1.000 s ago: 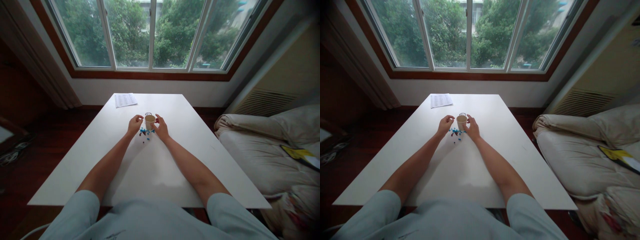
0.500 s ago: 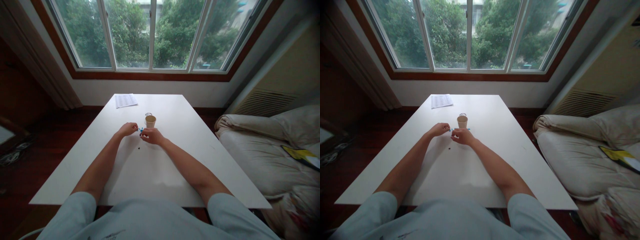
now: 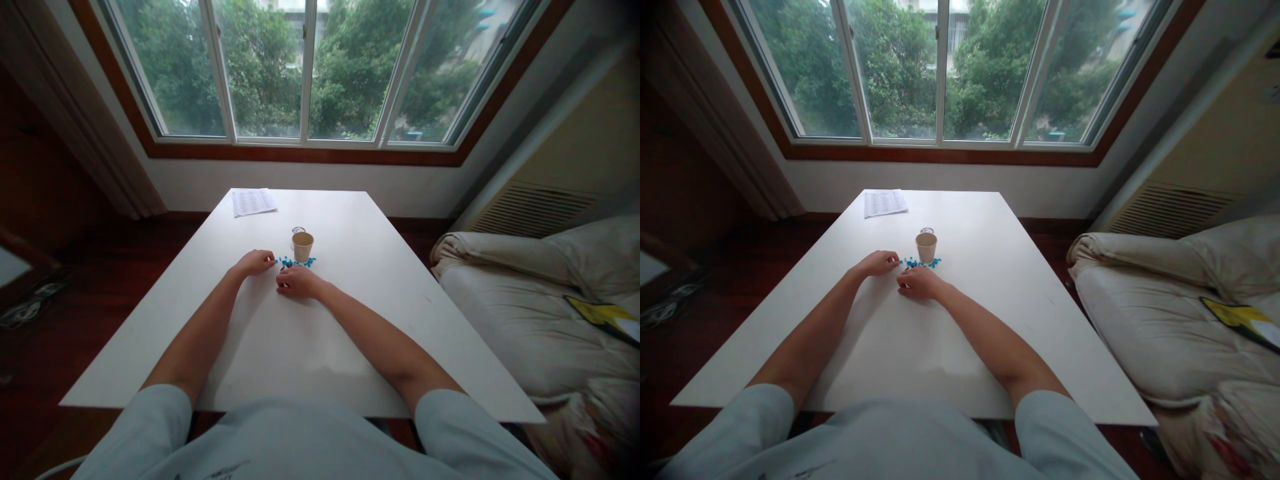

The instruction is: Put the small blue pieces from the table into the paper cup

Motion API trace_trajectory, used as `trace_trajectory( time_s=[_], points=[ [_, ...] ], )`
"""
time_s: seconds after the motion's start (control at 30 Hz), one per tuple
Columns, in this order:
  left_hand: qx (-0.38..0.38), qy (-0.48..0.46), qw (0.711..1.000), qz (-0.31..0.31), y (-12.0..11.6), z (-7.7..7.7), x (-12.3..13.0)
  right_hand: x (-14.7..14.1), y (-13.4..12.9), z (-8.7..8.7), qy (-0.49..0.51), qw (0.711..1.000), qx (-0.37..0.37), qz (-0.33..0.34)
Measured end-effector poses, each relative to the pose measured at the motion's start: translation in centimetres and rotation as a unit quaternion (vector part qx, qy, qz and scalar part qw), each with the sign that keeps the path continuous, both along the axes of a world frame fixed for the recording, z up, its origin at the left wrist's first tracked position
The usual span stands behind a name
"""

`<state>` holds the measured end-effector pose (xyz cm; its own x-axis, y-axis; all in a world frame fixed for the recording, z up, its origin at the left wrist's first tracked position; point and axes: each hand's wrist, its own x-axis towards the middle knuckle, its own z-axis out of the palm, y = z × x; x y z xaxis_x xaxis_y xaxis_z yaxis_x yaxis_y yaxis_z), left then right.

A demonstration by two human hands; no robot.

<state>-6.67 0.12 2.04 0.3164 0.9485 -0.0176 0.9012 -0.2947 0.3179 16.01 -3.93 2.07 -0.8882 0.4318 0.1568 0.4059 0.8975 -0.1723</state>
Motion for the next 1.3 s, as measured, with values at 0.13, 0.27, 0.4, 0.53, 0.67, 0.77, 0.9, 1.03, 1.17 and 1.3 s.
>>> trace_trajectory(
  time_s=[0.13, 0.27, 0.4, 0.53, 0.67, 0.77, 0.9, 1.03, 1.17, 1.3],
  points=[
    [0.009, -0.007, 1.0, -0.008, -0.2, 0.1, 0.7, 0.7, 0.7, -0.1, -0.013, 0.997, 0.013, -0.07],
    [0.002, -0.017, 1.0, -0.015, -0.3, 0.3, 0.8, 0.9, 1.2, -0.3, -0.019, 0.993, 0.028, -0.112],
    [0.005, -0.026, 0.999, -0.021, -0.3, 0.3, 0.6, 0.7, 1.1, -0.5, -0.02, 0.993, 0.039, -0.106],
    [0.009, -0.029, 0.999, -0.029, -0.3, 0.2, 0.4, 1.0, 1.2, -0.3, -0.01, 0.996, 0.023, -0.086],
    [0.009, -0.04, 0.999, -0.025, -0.2, 0.1, 0.5, 1.5, 1.7, -0.2, 0.01, 0.997, 0.004, -0.074],
    [0.01, -0.044, 0.999, -0.023, -0.3, 0.2, 0.6, 1.7, 2.0, -0.5, 0.022, 0.995, 0.012, -0.096],
    [0.016, -0.044, 0.998, -0.033, -0.5, 0.2, 1.1, 1.6, 2.1, -0.5, 0.05, 0.99, 0.032, -0.124],
    [0.029, -0.051, 0.997, -0.043, -0.7, 0.3, 1.3, 2.0, 2.2, -0.2, 0.119, 0.979, 0.015, -0.164],
    [0.039, -0.061, 0.996, -0.06, -0.8, 0.5, 1.6, 2.3, 2.5, 0.0, 0.236, 0.957, -0.005, -0.17],
    [0.031, -0.071, 0.994, -0.08, -1.1, 0.9, 2.2, 2.3, 3.2, 0.0, 0.377, 0.9, -0.027, -0.217]
  ],
)
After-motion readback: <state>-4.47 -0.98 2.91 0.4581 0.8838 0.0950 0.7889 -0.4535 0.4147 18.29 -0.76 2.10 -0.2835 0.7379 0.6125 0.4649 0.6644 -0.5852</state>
